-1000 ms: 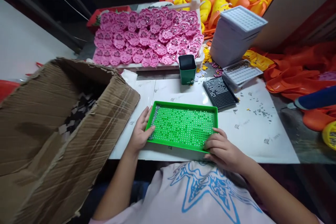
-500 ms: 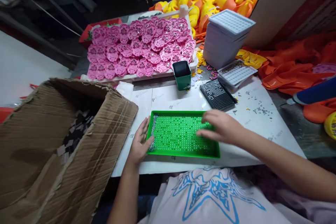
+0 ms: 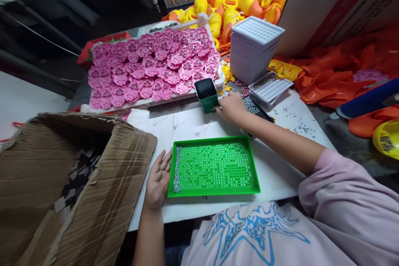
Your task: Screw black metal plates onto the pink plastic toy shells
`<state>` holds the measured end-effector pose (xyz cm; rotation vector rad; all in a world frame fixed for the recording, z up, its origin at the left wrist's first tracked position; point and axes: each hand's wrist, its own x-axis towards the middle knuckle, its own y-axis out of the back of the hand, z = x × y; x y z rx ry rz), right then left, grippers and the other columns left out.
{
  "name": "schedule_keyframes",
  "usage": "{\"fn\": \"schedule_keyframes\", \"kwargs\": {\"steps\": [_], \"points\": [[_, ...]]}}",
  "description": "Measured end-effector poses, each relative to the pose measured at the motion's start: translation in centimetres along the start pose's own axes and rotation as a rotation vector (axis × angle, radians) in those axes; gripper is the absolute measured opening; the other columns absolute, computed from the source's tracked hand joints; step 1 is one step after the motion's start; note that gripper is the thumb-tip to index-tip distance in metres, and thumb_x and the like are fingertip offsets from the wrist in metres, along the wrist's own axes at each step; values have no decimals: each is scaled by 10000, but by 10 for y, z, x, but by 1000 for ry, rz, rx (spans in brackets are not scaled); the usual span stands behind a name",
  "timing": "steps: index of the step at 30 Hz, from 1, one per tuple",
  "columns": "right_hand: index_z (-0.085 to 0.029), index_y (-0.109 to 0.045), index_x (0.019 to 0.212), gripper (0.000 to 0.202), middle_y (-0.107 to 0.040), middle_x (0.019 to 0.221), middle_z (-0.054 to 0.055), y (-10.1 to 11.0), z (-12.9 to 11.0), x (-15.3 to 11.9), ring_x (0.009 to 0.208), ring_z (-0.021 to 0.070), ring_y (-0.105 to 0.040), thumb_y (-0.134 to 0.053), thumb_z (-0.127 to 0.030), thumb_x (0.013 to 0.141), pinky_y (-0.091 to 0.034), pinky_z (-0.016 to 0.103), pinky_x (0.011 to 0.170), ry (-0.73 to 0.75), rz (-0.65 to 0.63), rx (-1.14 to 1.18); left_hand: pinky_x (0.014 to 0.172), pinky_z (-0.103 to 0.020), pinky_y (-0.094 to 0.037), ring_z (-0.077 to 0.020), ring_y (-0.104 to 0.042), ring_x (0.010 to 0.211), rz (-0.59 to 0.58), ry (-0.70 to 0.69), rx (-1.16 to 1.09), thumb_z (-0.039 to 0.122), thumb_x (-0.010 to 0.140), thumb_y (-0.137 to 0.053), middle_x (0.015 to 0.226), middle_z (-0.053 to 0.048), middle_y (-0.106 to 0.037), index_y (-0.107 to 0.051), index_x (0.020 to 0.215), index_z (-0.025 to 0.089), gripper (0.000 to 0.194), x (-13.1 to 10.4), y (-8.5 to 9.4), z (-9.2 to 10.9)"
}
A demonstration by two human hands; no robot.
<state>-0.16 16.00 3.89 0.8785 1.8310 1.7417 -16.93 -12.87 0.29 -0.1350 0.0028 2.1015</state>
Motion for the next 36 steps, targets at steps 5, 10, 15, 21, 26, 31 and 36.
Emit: {"fn": "schedule_keyframes", "kwargs": {"steps": [5, 10, 15, 21, 26, 31, 36], "points": [[-136, -605, 1089, 347, -618, 1129, 86, -2, -4, 0, 1082, 217, -582, -559, -422, 899, -465, 463, 965, -41, 3, -45, 1107, -454, -378, -306, -388, 1383, -5, -4, 1, 385, 810, -679, 1479, -139, -441, -442, 1396, 266, 643, 0, 0, 0], [-140, -603, 1101, 334, -619, 1140, 87, -5, -6, 2, 1090, 220, -584, -561, -407, 903, -472, 469, 963, -34, 5, -49, 1145, -454, -324, -295, -387, 1385, -6, -12, 15, 391, 802, -692, 1484, -151, -430, -434, 1393, 245, 661, 0, 0, 0], [-133, -611, 1051, 319, -621, 1098, 78, -6, 2, 2, 1061, 207, -583, -568, -408, 896, -465, 447, 954, 29, 6, 0, 1136, -452, -338, -304, -414, 1368, 6, -12, 16, 422, 779, -713, 1478, -160, -437, -455, 1377, 233, 678, -1, -4, 0], [-120, -674, 791, 147, -700, 869, 134, 6, 9, -14, 977, 284, -566, -572, -222, 819, -362, 434, 868, 115, 84, 156, 1049, -414, -435, -274, -543, 1245, 56, -159, 212, 384, 791, -697, 1326, -123, -590, -638, 1155, 208, 409, 4, -3, 6], [-191, -651, 777, 96, -702, 785, 66, 27, 28, -49, 853, 248, -587, -572, -245, 785, -356, 402, 803, 94, 245, 327, 841, -364, -473, -194, -590, 868, -28, -473, 990, 275, 878, -603, 853, -45, -648, -730, 843, 198, 152, 14, -19, 39], [-226, -638, 774, 68, -694, 772, 44, 31, 62, -87, 759, 205, -613, -584, -257, 801, -449, 361, 741, 61, 434, 484, 748, -351, -436, -205, -557, 809, -352, -447, 1394, 240, 932, -528, 860, -56, -666, -734, 1012, 204, 225, 27, -70, 59], [-223, -667, 811, 54, -657, 734, 21, 10, 89, -103, 674, 176, -598, -636, -247, 775, -469, 328, 645, -171, 735, 732, 709, -341, -413, -224, -576, 834, -477, -284, 1683, 202, 933, -497, 964, -85, -661, -616, 1272, 201, 359, 37, -105, 53]]}}
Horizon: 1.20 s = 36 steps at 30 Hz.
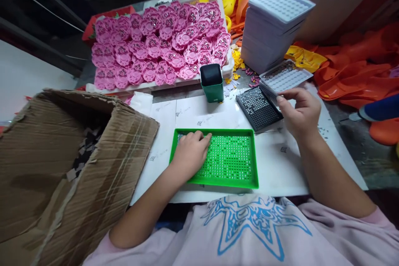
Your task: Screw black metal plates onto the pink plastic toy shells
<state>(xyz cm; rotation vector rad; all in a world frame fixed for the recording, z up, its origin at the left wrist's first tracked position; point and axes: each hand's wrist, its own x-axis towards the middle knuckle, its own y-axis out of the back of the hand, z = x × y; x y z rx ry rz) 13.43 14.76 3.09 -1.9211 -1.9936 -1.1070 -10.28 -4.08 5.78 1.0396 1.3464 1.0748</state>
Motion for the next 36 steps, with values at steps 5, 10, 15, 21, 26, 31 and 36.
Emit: {"fn": "schedule_keyframes", "kwargs": {"steps": [5, 10, 15, 21, 26, 31, 36], "points": [[-234, -675, 783, 32, -655, 712, 17, 6, 11, -4, 707, 190, -604, -665, -241, 753, -485, 358, 702, 30, 3, 9, 680, -336, -397, -233, -576, 814, 60, -15, 85, 209, 914, -534, 966, -86, -655, -654, 1224, 244, 334, 1, -11, 0], [-229, -672, 806, 51, -663, 709, 24, 11, 9, -3, 703, 194, -605, -658, -218, 759, -487, 351, 678, 102, -6, -12, 647, -333, -388, -226, -564, 766, 229, -120, 115, 178, 893, -558, 907, -82, -670, -714, 1076, 187, 242, 3, -19, -5], [-217, -664, 807, 53, -668, 712, 25, 12, 7, -3, 702, 192, -609, -650, -195, 762, -488, 344, 676, 138, -30, -19, 630, -331, -401, -217, -565, 740, 319, -180, 50, 163, 896, -545, 875, -74, -675, -714, 945, 156, 176, 7, -21, -8], [-224, -666, 816, 63, -669, 717, 23, 14, 9, -1, 700, 189, -611, -654, -191, 763, -492, 342, 673, 147, -27, -45, 745, -339, -477, -211, -591, 817, 230, -95, -198, 177, 927, -506, 879, -77, -639, -651, 921, 135, 151, 9, -20, -6], [-223, -674, 828, 63, -670, 728, 30, 17, 13, 1, 700, 196, -615, -648, -210, 772, -494, 351, 666, 123, 2, -49, 776, -352, -490, -215, -577, 837, 169, -44, -285, 157, 921, -492, 901, -78, -604, -592, 912, 146, 100, 13, -21, -4], [-232, -672, 821, 49, -672, 731, 25, 18, 14, 1, 701, 198, -622, -646, -232, 780, -498, 356, 666, 94, 0, -63, 756, -341, -488, -204, -572, 817, 188, -31, -305, 146, 914, -475, 869, -65, -595, -550, 855, 167, 98, 14, -22, -4], [-240, -668, 821, 49, -682, 735, 30, 18, 13, 0, 703, 206, -626, -650, -249, 776, -504, 364, 666, 84, -12, -69, 766, -347, -485, -211, -583, 823, 246, 2, -234, 165, 923, -461, 882, -88, -631, -590, 901, 142, 133, 12, -24, -3]]}}
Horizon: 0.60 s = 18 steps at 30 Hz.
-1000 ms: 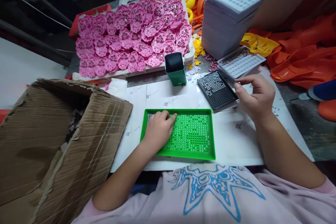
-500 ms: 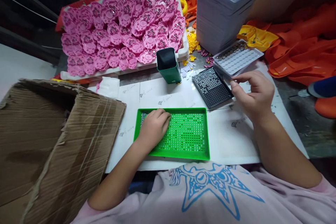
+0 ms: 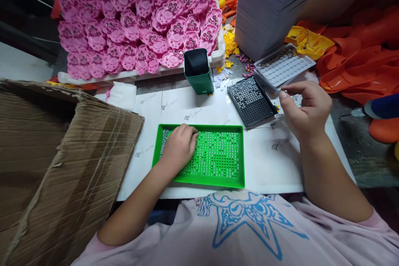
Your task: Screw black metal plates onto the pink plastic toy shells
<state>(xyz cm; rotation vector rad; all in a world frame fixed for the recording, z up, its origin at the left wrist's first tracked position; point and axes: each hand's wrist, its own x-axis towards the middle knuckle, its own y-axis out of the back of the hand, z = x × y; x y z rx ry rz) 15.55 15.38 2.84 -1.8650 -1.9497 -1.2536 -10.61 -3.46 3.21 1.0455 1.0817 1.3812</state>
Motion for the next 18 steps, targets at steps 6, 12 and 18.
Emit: {"fn": "schedule_keyframes", "kwargs": {"steps": [6, 12, 18], "points": [[-265, -656, 820, 37, -680, 734, 32, 2, -1, 2, 680, 210, -624, -648, -265, 784, -507, 373, 651, 0, -25, -14, 685, -355, -452, -230, -593, 764, -30, -146, 218, 162, 922, -452, 856, -100, -676, -671, 941, 128, 222, 0, 3, 0], [-259, -659, 826, 40, -674, 739, 34, 2, -2, 2, 685, 209, -620, -643, -246, 792, -496, 376, 659, 17, -29, 17, 575, -331, -398, -229, -587, 693, -109, -252, 418, 112, 894, -460, 777, -87, -649, -657, 830, 139, 208, 6, 9, 3], [-222, -677, 815, 55, -681, 723, 46, 2, -4, 2, 676, 185, -621, -645, -255, 785, -492, 339, 652, 40, -33, -5, 458, -294, -331, -221, -612, 587, -322, -95, 475, 137, 904, -411, 838, -122, -658, -613, 832, 125, 214, 13, 15, 9]]}}
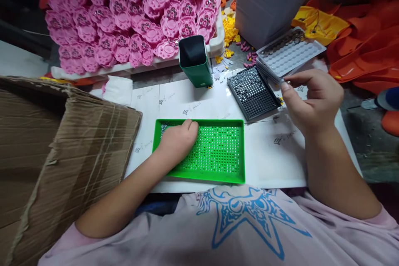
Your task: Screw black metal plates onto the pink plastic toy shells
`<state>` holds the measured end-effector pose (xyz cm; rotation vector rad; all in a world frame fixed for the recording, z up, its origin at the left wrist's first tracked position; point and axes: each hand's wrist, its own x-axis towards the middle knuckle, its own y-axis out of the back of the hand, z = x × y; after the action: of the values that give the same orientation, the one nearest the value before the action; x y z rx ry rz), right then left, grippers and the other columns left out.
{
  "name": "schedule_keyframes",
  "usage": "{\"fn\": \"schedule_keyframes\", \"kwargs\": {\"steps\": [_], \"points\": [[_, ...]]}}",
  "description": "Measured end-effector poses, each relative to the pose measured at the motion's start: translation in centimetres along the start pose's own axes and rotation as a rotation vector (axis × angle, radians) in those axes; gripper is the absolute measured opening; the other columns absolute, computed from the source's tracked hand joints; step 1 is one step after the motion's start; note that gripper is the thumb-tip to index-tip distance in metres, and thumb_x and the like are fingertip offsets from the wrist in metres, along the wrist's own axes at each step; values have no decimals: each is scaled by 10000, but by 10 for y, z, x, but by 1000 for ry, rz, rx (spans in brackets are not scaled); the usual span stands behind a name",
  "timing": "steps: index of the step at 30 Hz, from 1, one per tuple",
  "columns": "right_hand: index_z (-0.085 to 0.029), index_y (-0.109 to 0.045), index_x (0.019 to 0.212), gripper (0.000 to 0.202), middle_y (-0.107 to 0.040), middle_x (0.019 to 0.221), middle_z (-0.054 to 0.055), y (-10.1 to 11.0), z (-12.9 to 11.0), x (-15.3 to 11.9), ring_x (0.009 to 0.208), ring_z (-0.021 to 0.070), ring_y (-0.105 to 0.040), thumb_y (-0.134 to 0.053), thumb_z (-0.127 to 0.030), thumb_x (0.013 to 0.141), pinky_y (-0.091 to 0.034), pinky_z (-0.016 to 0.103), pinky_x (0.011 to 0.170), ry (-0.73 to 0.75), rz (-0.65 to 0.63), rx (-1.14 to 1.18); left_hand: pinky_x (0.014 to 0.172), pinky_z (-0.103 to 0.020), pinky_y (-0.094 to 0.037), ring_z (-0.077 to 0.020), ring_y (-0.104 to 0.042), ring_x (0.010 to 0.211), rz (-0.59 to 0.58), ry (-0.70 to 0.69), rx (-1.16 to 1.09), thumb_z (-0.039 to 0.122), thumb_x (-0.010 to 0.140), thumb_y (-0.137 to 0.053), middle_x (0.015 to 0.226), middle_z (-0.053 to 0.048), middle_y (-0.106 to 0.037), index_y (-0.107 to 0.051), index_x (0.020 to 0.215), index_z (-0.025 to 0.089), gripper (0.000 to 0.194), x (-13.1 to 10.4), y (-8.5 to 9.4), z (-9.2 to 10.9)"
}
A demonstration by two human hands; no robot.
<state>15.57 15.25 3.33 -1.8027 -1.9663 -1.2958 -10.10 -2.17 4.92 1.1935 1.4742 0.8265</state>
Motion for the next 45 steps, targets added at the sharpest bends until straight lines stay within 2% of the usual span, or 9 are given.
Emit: {"fn": "schedule_keyframes", "kwargs": {"steps": [6, 9, 16, 22, 31, 36, 39, 41, 45], "points": [[-190, -681, 816, 66, -683, 723, 60, 2, -3, 3, 662, 164, -615, -642, -226, 777, -487, 316, 636, 12, 1, 14, 548, -321, -436, -283, -677, 659, -222, 109, -59, 244, 943, -348, 766, -129, -686, -588, 980, 95, 285, 9, 17, 2], [-199, -679, 828, 64, -682, 725, 52, 4, -4, 3, 658, 155, -614, -643, -213, 777, -487, 308, 635, 16, -5, 3, 573, -327, -448, -293, -691, 702, -254, 154, -75, 254, 949, -329, 787, -131, -703, -586, 1033, 95, 313, 11, 19, 6], [-165, -681, 817, 74, -669, 700, 51, 4, -3, 4, 641, 150, -606, -647, -195, 759, -472, 301, 619, 34, 3, 26, 583, -309, -426, -263, -684, 692, -122, 373, -228, 288, 928, -383, 781, -101, -727, -634, 1007, 128, 308, 3, 10, 18], [-167, -680, 819, 67, -673, 704, 49, 4, -4, 5, 634, 141, -607, -652, -202, 770, -475, 291, 609, 27, -7, 19, 555, -298, -396, -238, -662, 635, 3, 433, -316, 298, 897, -420, 725, -82, -724, -666, 943, 130, 301, 2, 6, 22], [-189, -678, 823, 66, -676, 713, 36, 4, -4, 4, 633, 140, -610, -645, -207, 768, -486, 299, 620, 16, 3, 16, 548, -299, -398, -238, -653, 625, 16, 443, -313, 288, 893, -400, 713, -88, -715, -647, 938, 124, 300, 3, 4, 24], [-218, -662, 831, 53, -673, 734, 35, 5, -6, 4, 658, 155, -619, -635, -229, 787, -490, 317, 631, -27, -33, 0, 569, -302, -416, -236, -647, 644, -6, 454, -405, 287, 885, -413, 766, -99, -718, -630, 930, 133, 270, 3, 4, 21], [-241, -644, 836, 45, -669, 757, 28, 6, -8, 4, 677, 171, -632, -630, -227, 795, -493, 340, 649, -51, -55, -5, 594, -307, -427, -231, -641, 678, 2, 476, -539, 287, 876, -431, 782, -94, -705, -609, 914, 146, 231, 1, 4, 15], [-252, -638, 838, 52, -666, 759, 24, 6, -9, 4, 682, 178, -636, -626, -221, 799, -495, 350, 657, -53, -65, -5, 565, -288, -422, -201, -620, 642, 6, 492, -735, 312, 875, -453, 742, -62, -679, -577, 883, 166, 191, -1, 5, 11], [-259, -636, 838, 44, -663, 743, 26, 7, -9, 4, 674, 185, -628, -629, -229, 806, -491, 358, 645, -25, -67, 6, 430, -220, -389, -102, -505, 449, -136, 496, -1481, 348, 872, -484, 625, 21, -587, -476, 815, 195, 163, -8, 14, 8]]}}
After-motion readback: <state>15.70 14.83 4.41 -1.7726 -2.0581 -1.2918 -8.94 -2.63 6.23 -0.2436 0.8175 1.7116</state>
